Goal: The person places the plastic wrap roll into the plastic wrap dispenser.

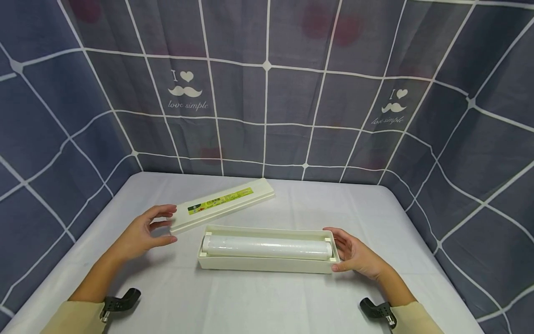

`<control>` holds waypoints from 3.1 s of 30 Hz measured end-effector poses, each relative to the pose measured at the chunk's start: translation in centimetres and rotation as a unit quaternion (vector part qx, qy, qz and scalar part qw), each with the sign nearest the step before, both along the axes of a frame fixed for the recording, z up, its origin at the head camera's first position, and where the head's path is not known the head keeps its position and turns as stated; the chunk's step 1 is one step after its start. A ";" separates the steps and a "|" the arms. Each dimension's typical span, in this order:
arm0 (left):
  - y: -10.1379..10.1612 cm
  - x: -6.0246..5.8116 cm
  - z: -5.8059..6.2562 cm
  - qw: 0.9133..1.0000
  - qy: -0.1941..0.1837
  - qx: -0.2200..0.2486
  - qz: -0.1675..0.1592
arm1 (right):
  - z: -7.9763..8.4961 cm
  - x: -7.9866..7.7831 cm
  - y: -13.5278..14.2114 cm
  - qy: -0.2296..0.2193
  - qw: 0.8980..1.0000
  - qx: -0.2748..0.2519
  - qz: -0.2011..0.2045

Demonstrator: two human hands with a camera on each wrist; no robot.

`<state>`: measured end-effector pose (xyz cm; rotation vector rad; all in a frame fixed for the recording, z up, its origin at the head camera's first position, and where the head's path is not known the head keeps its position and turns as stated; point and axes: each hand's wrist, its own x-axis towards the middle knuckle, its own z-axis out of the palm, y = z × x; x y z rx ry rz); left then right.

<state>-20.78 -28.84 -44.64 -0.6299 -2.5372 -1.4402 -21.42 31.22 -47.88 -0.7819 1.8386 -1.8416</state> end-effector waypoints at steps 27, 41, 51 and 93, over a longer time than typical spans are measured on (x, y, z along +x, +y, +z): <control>-2.4 -4.7 -0.4 0.980 -0.057 -0.187 0.022 | -0.2 0.2 0.2 -0.007 1.000 0.012 -0.011; -2.6 -6.1 -1.2 0.977 -0.117 -0.180 -0.003 | 0.0 0.3 0.0 -0.005 1.000 0.016 -0.012; -2.8 -6.4 -1.6 0.974 -0.139 -0.181 -0.010 | 0.0 0.3 0.0 -0.003 1.000 0.018 -0.010; -2.0 -6.1 -2.0 0.977 -0.116 -0.177 0.028 | -0.1 0.3 0.0 0.002 1.000 0.021 -0.011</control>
